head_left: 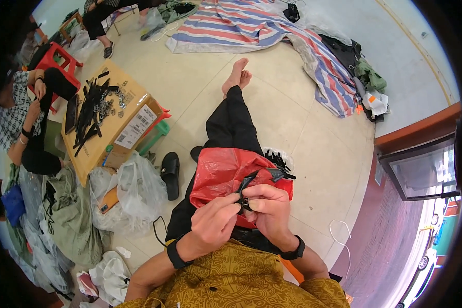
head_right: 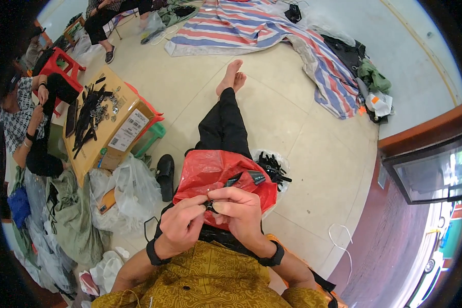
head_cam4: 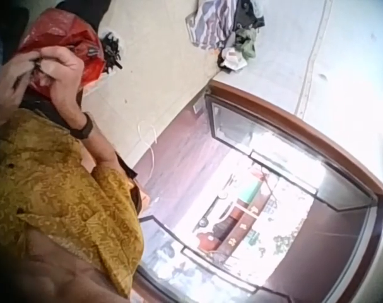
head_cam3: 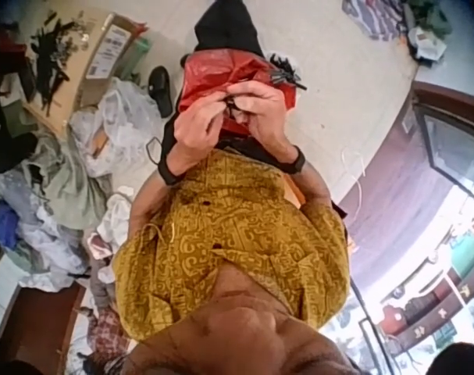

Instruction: Manually assembling or sorting small black shoe components from a bag while sitting on the floor.

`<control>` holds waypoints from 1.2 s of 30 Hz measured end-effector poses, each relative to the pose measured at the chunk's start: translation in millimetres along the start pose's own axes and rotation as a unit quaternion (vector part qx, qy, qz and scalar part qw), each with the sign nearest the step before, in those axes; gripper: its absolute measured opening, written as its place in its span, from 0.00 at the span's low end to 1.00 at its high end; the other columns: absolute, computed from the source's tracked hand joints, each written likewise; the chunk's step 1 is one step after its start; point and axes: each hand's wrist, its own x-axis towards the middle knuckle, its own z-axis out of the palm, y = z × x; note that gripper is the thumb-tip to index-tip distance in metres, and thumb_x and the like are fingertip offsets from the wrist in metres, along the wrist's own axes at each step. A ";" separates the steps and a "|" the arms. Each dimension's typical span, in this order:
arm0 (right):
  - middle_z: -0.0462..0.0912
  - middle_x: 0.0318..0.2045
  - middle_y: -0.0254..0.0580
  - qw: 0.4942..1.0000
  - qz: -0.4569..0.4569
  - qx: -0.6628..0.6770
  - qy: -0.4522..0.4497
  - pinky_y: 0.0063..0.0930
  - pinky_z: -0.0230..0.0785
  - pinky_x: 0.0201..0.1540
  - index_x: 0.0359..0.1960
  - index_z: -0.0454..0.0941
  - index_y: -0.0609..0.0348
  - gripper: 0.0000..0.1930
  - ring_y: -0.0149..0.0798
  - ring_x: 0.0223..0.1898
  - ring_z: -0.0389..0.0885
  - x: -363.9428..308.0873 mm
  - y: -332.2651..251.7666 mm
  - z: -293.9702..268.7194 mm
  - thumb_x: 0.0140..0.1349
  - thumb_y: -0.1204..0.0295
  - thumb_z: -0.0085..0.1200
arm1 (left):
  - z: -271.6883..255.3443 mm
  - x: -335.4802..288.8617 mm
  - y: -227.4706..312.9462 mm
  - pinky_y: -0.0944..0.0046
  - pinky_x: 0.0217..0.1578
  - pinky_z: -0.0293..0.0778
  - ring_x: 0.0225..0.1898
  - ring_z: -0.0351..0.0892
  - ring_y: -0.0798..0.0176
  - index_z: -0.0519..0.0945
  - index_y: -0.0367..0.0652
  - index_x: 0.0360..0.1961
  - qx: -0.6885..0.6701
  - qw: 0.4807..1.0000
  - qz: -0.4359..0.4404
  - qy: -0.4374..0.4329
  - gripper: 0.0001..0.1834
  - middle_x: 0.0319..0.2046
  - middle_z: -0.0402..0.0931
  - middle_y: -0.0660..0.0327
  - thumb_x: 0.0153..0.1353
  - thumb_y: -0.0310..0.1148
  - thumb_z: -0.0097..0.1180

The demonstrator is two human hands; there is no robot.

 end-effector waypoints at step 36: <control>0.73 0.26 0.38 0.978 0.078 -0.030 -0.191 0.19 0.62 0.28 0.28 0.75 0.68 0.11 0.29 0.26 0.71 14.6 -16.3 -12.7 0.37 0.84 0.56 | -6.7 -14.5 17.1 0.69 0.33 0.75 0.30 0.77 0.65 0.70 0.30 0.36 -0.212 0.942 -0.258 -0.034 0.08 0.30 0.75 0.53 0.54 0.15 0.45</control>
